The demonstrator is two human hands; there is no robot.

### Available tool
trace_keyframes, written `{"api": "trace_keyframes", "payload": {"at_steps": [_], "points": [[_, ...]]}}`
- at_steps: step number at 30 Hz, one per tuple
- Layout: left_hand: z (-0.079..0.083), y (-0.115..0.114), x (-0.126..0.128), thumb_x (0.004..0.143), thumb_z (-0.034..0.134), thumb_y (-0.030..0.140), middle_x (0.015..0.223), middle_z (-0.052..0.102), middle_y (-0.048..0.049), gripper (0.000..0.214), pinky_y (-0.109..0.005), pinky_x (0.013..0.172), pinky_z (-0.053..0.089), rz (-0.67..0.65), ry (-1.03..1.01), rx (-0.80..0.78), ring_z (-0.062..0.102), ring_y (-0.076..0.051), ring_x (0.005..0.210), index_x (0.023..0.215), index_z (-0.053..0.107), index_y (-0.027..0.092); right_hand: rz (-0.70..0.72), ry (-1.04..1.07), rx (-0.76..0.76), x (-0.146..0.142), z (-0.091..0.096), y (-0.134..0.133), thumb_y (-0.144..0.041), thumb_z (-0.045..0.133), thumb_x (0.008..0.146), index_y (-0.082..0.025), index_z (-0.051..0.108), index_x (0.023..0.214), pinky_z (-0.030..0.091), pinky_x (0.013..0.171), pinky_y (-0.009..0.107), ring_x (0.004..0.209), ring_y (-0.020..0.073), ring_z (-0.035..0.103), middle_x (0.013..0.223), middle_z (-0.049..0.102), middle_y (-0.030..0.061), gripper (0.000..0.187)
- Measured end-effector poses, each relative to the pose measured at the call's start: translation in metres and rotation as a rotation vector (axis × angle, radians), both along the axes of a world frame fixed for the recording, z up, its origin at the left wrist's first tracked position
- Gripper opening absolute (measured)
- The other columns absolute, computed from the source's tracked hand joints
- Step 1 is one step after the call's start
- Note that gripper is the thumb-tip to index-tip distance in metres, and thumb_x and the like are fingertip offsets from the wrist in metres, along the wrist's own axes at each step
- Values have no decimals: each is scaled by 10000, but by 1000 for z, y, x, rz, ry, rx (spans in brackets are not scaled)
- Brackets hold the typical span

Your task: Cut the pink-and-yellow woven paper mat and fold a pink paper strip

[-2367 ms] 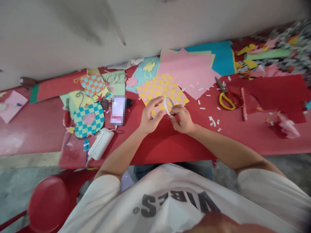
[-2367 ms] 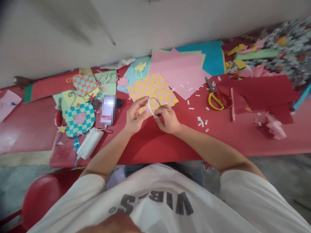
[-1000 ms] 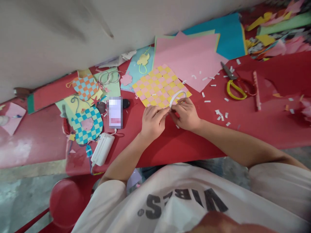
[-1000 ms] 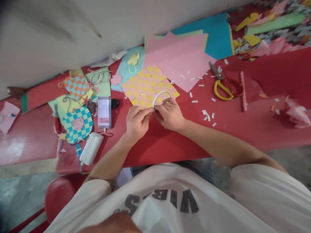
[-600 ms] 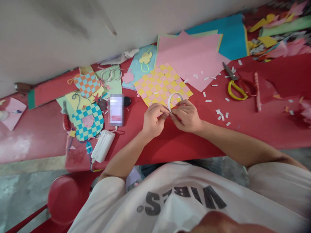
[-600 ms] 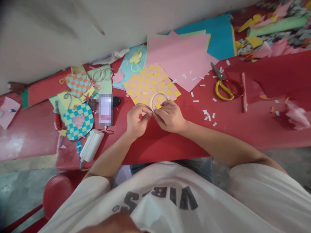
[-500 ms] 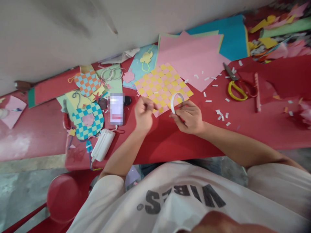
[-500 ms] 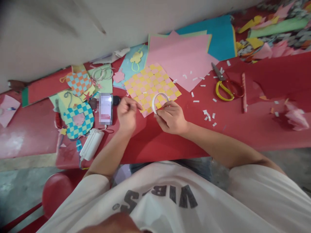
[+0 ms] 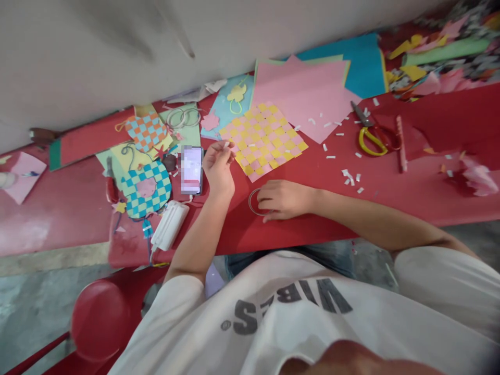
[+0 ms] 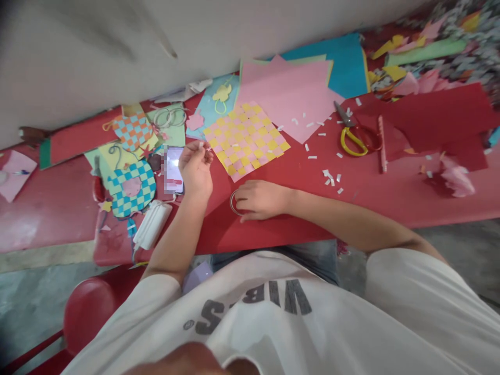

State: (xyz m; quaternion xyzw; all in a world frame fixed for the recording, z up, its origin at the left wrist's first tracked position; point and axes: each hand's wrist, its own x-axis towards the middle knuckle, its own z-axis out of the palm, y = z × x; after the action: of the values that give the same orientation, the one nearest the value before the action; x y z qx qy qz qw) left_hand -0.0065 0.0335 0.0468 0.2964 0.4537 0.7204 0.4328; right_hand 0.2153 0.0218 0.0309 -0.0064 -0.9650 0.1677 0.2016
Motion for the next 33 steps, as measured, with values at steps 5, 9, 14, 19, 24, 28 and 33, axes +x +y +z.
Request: {"api": "trace_keyframes", "payload": {"at_steps": [5, 9, 14, 19, 24, 28, 33], "points": [[6, -7, 3, 722, 716, 185, 1075, 799, -38, 203, -260, 765, 493, -287, -42, -43, 659, -105, 811, 889, 824, 226, -373, 418, -345, -3, 27, 23, -303, 681, 1062, -220, 665, 1075, 584, 784, 352, 850, 191, 709, 960, 735, 52, 85], [7, -12, 8, 733, 662, 242, 1255, 828, -74, 380, -315, 856, 522, -479, 13, -95, 703, -166, 959, 1048, 874, 242, -578, 526, -194, -4, 16, 41, -328, 708, 1002, -251, 609, 1204, 594, 707, 378, 781, 190, 691, 1063, 728, 62, 238], [5, -14, 11, 835, 696, 383, 1372, 811, -107, 363, -364, 952, 523, -593, 107, -141, 741, -223, 1103, 1110, 882, 236, -590, 561, 71, 0, -28, 56, -260, 696, 966, -279, 557, 1020, 565, 682, 397, 799, 224, 731, 977, 763, 46, 150], [-4, -15, 18, 861, 786, 558, 1182, 857, -138, 399, -384, 960, 520, -666, 136, -231, 772, -274, 1150, 1031, 886, 211, -562, 498, 248, 7, -48, 61, -128, 633, 934, -267, 522, 930, 500, 668, 356, 786, 188, 738, 1004, 805, 29, 178], [-10, -15, 20, 853, 829, 627, 1162, 858, -127, 455, -370, 933, 513, -687, 114, -271, 783, -263, 1122, 1063, 876, 226, -578, 474, 319, 8, -52, 63, -75, 598, 896, -259, 563, 1017, 478, 701, 353, 796, 188, 716, 1041, 801, 38, 223], [-12, -15, 19, 862, 811, 681, 1163, 856, -128, 508, -364, 906, 506, -686, 141, -284, 784, -265, 1110, 1086, 873, 229, -605, 340, 289, 9, -54, 64, -77, 590, 876, -252, 571, 1002, 438, 699, 365, 751, 190, 650, 1045, 781, 47, 217], [-13, -16, 19, 883, 796, 687, 1205, 852, -127, 509, -384, 930, 511, -715, 145, -268, 774, -287, 1168, 1111, 871, 239, -587, 415, 365, 9, -53, 65, -37, 566, 871, -260, 541, 981, 376, 661, 353, 714, 175, 613, 974, 768, 16, 250]]}}
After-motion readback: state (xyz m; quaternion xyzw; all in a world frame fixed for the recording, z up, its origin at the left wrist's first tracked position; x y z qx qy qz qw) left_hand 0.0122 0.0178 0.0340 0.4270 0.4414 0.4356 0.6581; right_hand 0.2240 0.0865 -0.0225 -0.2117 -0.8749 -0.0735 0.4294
